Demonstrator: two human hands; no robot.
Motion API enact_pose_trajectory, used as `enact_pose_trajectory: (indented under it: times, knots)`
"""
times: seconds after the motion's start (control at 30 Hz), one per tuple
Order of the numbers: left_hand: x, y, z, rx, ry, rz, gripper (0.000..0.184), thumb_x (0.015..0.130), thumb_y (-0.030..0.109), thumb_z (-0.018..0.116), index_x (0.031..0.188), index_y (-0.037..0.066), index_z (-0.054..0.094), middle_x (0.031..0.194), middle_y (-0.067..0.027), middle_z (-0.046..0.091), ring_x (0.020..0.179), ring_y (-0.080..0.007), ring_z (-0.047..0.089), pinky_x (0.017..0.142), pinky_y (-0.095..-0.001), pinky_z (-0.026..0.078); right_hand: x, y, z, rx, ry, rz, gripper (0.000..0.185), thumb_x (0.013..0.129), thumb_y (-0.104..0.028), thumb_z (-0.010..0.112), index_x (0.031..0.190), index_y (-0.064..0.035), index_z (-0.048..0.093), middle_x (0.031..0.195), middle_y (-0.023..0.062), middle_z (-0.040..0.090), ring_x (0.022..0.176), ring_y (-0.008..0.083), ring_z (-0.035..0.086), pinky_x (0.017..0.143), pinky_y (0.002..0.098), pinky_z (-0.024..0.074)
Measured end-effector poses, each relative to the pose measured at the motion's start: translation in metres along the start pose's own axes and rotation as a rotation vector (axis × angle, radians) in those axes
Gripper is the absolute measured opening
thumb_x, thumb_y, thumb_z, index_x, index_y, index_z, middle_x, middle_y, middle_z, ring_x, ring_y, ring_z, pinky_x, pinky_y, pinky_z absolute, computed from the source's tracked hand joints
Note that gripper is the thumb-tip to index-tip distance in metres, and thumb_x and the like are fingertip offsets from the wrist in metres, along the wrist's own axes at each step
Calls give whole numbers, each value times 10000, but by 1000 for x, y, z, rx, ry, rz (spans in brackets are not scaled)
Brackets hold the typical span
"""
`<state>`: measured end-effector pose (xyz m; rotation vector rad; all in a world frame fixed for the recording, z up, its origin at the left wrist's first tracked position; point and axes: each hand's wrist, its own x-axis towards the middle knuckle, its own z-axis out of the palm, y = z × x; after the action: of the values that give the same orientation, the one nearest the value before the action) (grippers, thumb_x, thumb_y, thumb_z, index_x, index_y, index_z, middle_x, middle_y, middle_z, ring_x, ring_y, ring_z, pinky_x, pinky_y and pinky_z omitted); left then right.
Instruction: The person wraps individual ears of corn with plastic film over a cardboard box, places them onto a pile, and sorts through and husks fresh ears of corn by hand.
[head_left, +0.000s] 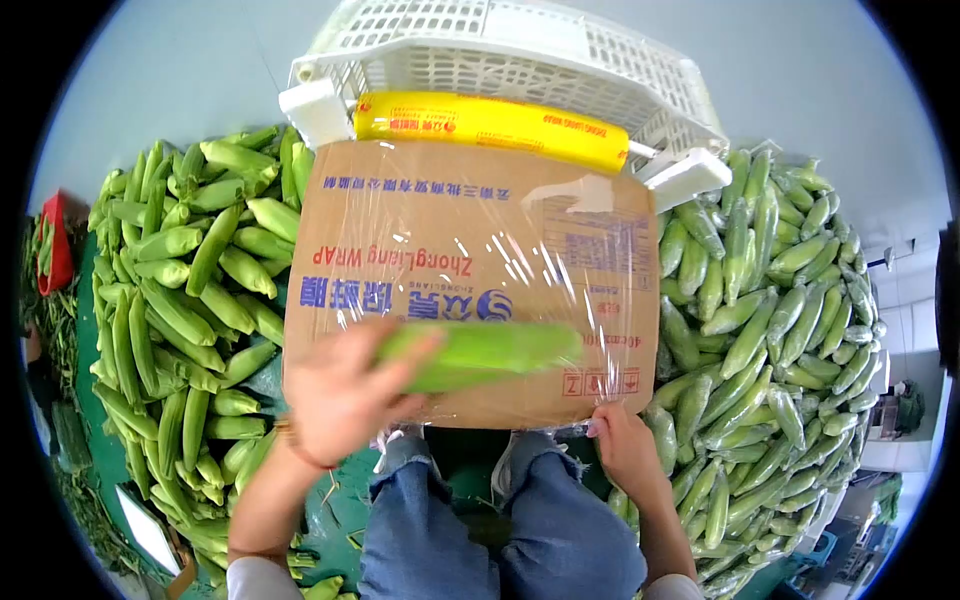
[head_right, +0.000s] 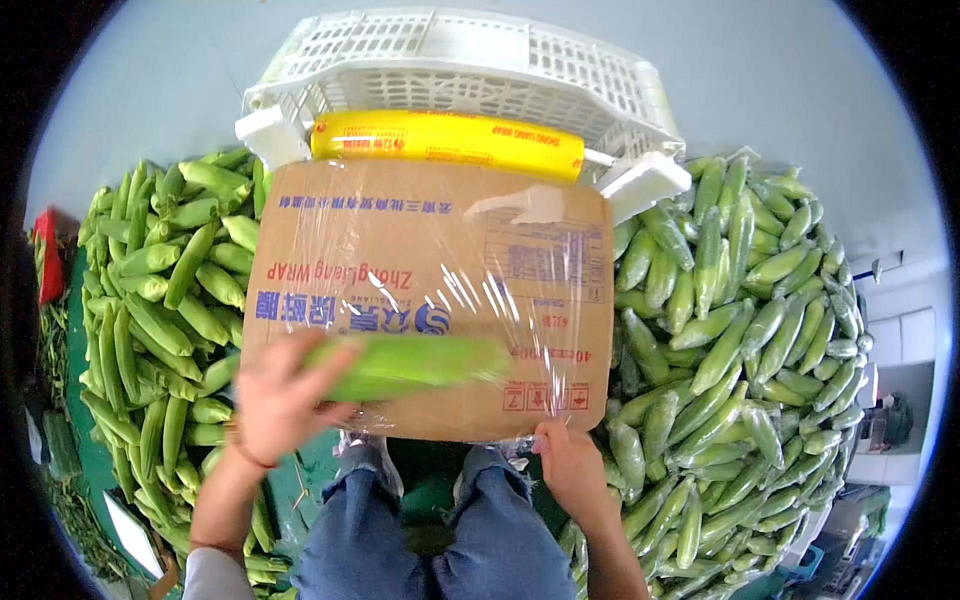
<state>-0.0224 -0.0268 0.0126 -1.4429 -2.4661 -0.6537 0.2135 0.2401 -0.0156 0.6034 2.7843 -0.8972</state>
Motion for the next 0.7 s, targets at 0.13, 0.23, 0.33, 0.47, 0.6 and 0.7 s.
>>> enact_pose_trajectory:
  times: [0.13, 0.23, 0.33, 0.47, 0.6, 0.7]
  knots:
    - [36, 32, 41, -166, -194, 15, 615, 602, 214, 786, 1198, 203, 634, 1035, -49, 610, 854, -253, 642, 712, -360, 548, -7, -24, -44, 578, -21, 72, 48, 955, -77, 495, 944, -36, 518, 838, 96, 663, 825, 262, 659, 758, 358, 517]
    - [44, 29, 46, -195, -293, -10, 595, 625, 247, 773, 1201, 197, 633, 1005, -43, 602, 880, -238, 632, 721, -359, 542, 33, -32, -48, 1013, 132, -46, 84, 971, -93, 516, 1033, -44, 547, 1014, 56, 668, 993, 176, 622, 812, 292, 524]
    - [21, 22, 52, -83, 46, 190, 518, 685, 257, 738, 1190, 203, 636, 1050, -69, 608, 1014, -233, 606, 880, -365, 498, 98, -38, -2, 188, 211, -367, 306, 914, -273, 614, 1139, -70, 571, 1166, 85, 608, 1054, 240, 580, 856, 370, 479]
    - [-61, 28, 54, -30, 23, -7, 357, 747, 211, 718, 1097, 164, 664, 1105, -67, 626, 1065, -214, 605, 934, -369, 480, 136, -34, 18, -194, 418, -499, 473, 830, -444, 652, 1130, -83, 596, 1130, 103, 584, 986, 307, 551, 856, 437, 419]
    - [-53, 0, 16, -226, -147, 114, 267, 784, 168, 699, 1044, 121, 663, 1014, -83, 650, 950, -241, 648, 825, -341, 525, 145, -35, 20, -153, 475, -548, 440, 820, -466, 645, 1028, -78, 633, 1022, 85, 580, 935, 298, 552, 795, 426, 433]
    - [-7, -35, -26, -379, -426, -22, 187, 797, 149, 684, 965, 73, 657, 922, -106, 643, 850, -278, 654, 729, -326, 534, 153, -32, 16, -167, 447, -621, 387, 833, -434, 636, 982, -76, 643, 972, 72, 582, 915, 287, 557, 766, 409, 459]
